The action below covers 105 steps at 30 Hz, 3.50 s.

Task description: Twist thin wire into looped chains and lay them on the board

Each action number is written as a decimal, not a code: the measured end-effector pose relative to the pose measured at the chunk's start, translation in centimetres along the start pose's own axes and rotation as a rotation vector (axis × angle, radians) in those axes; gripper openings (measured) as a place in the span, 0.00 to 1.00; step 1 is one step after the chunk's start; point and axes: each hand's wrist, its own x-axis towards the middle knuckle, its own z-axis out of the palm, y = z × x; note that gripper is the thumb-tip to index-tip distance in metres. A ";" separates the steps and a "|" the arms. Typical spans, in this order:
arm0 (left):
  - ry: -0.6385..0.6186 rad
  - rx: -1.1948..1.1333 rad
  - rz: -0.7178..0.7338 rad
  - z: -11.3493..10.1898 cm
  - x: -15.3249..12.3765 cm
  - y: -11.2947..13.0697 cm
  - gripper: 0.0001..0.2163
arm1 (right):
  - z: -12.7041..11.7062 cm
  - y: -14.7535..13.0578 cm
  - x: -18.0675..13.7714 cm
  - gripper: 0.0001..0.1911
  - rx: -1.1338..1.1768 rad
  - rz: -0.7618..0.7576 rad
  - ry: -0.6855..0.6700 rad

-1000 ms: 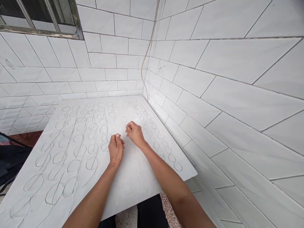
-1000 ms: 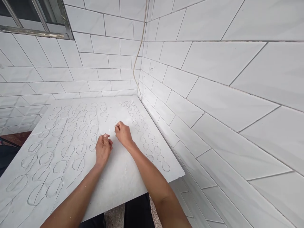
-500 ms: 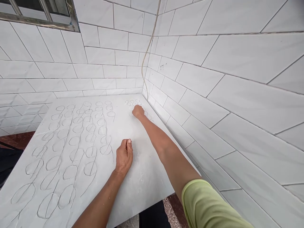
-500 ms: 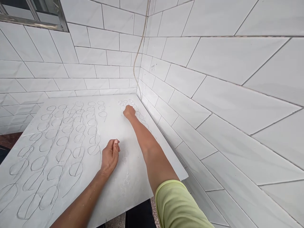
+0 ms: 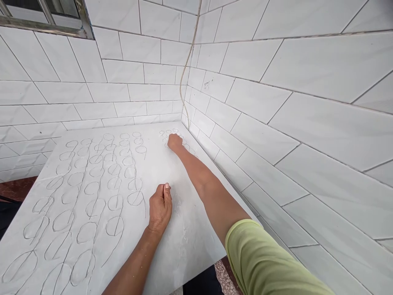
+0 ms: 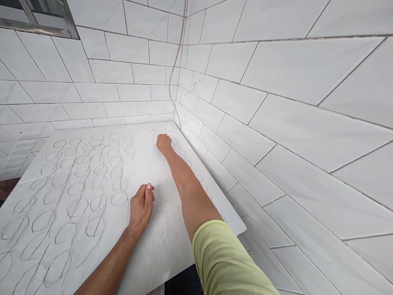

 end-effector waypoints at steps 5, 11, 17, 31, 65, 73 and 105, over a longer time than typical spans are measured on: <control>0.012 0.013 0.009 0.0 0.1 0.1 0.19 | 0.5 -0.6 -2.9 0.17 -0.003 -0.045 0.034; -0.006 0.017 0.040 -0.2 -0.1 0.4 0.19 | 3.0 -2.8 -9.8 0.25 0.061 -0.241 -0.006; 0.062 0.007 0.072 -0.2 -0.1 0.5 0.18 | 3.4 -4.1 -13.3 0.26 0.142 -0.335 -0.029; -0.012 -0.019 0.046 0.2 -0.4 0.0 0.17 | 4.6 -6.6 -9.2 0.30 0.036 -0.486 -0.130; 0.369 0.097 0.209 -1.0 1.1 0.1 0.13 | -1.0 1.5 -21.0 0.07 1.054 -0.202 -0.205; 0.232 0.200 0.099 -1.7 2.1 -0.9 0.19 | -2.1 1.6 -21.2 0.16 1.501 -0.177 -0.648; -0.171 0.289 0.341 -1.3 1.9 -2.1 0.17 | -1.4 2.9 -20.2 0.15 1.537 -0.034 -0.704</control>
